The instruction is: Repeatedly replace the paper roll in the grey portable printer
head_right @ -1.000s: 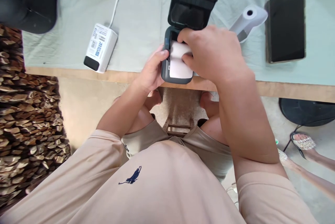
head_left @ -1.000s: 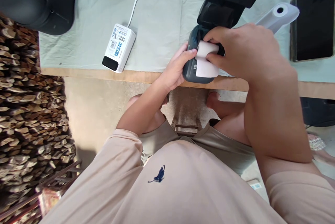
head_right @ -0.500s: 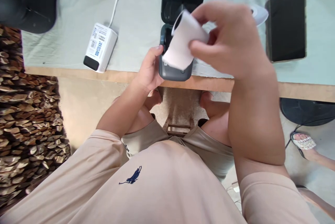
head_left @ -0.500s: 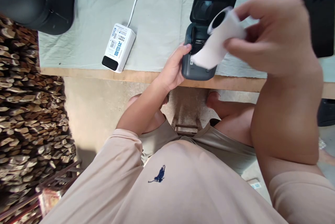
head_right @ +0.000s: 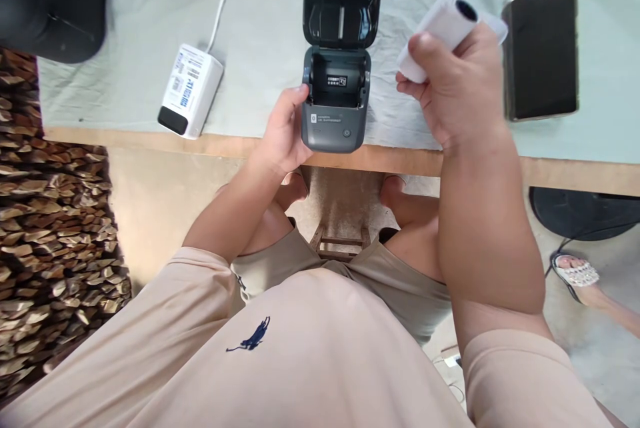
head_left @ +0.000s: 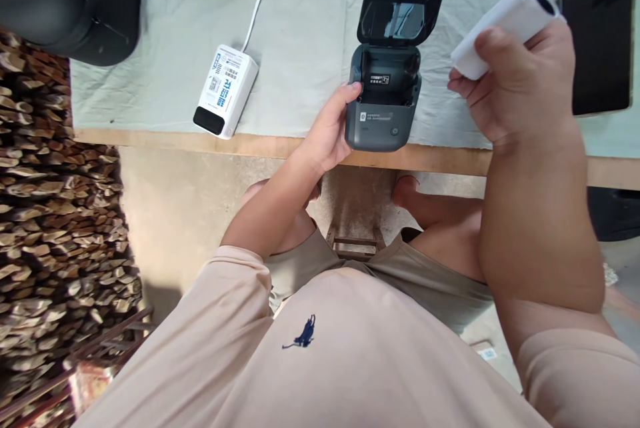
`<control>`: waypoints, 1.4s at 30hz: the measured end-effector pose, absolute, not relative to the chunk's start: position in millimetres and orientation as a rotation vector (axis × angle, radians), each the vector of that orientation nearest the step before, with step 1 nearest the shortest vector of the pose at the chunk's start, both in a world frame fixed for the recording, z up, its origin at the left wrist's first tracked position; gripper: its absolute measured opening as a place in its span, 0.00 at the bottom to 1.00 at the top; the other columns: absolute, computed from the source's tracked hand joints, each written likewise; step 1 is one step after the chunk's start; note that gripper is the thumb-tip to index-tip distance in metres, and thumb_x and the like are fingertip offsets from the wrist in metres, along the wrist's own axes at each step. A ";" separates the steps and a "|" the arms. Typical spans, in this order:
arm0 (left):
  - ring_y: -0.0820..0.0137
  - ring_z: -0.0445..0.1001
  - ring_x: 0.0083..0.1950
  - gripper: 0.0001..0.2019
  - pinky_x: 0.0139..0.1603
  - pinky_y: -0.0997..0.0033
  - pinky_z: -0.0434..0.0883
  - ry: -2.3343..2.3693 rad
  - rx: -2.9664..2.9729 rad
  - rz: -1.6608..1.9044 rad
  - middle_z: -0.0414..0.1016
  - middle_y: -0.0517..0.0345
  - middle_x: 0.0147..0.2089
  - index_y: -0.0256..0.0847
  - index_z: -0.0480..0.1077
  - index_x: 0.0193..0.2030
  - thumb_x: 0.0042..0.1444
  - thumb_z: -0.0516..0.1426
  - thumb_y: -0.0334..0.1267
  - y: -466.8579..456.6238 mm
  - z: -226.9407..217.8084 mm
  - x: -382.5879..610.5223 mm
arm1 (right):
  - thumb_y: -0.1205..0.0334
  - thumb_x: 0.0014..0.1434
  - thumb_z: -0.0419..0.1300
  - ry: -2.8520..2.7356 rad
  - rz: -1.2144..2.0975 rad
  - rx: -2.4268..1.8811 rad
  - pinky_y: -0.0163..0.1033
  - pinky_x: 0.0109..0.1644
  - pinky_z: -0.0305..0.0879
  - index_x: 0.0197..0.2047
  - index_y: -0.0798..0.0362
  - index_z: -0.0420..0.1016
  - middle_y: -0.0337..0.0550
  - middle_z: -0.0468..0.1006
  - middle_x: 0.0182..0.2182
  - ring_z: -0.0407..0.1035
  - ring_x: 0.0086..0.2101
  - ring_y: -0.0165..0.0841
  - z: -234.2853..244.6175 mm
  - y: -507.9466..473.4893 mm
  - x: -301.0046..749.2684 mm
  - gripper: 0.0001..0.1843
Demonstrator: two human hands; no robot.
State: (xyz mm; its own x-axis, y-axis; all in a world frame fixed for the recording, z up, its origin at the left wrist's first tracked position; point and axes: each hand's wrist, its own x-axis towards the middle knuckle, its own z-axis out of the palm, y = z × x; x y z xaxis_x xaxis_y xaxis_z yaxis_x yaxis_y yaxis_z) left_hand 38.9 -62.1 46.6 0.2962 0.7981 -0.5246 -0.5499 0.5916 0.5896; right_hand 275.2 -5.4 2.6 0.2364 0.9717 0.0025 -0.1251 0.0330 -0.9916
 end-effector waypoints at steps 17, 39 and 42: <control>0.54 0.91 0.67 0.16 0.63 0.55 0.90 0.961 0.248 0.929 0.91 0.55 0.49 0.40 0.78 0.60 0.82 0.51 0.45 -62.3 46.5 39.7 | 0.79 0.40 0.65 -1.671 0.518 -1.794 0.52 0.49 0.71 0.64 0.38 0.72 0.38 0.86 0.47 0.67 0.32 0.36 15.0 -25.9 270.7 0.47; 0.52 0.86 0.73 0.19 0.76 0.56 0.83 0.816 0.382 0.926 0.93 0.49 0.47 0.43 0.78 0.40 0.81 0.50 0.42 -63.0 47.2 37.8 | 0.77 0.48 0.74 -1.411 0.154 -2.075 0.66 0.68 0.71 0.51 0.41 0.75 0.48 0.81 0.54 0.76 0.58 0.54 -5.2 3.4 327.5 0.31; 0.52 0.87 0.72 0.20 0.74 0.51 0.85 0.873 0.347 0.938 0.92 0.50 0.45 0.43 0.78 0.42 0.82 0.49 0.44 -62.3 46.2 38.7 | 0.74 0.51 0.74 -1.349 0.328 -1.842 0.62 0.74 0.68 0.66 0.34 0.73 0.39 0.75 0.69 0.76 0.61 0.45 -9.3 12.9 344.5 0.43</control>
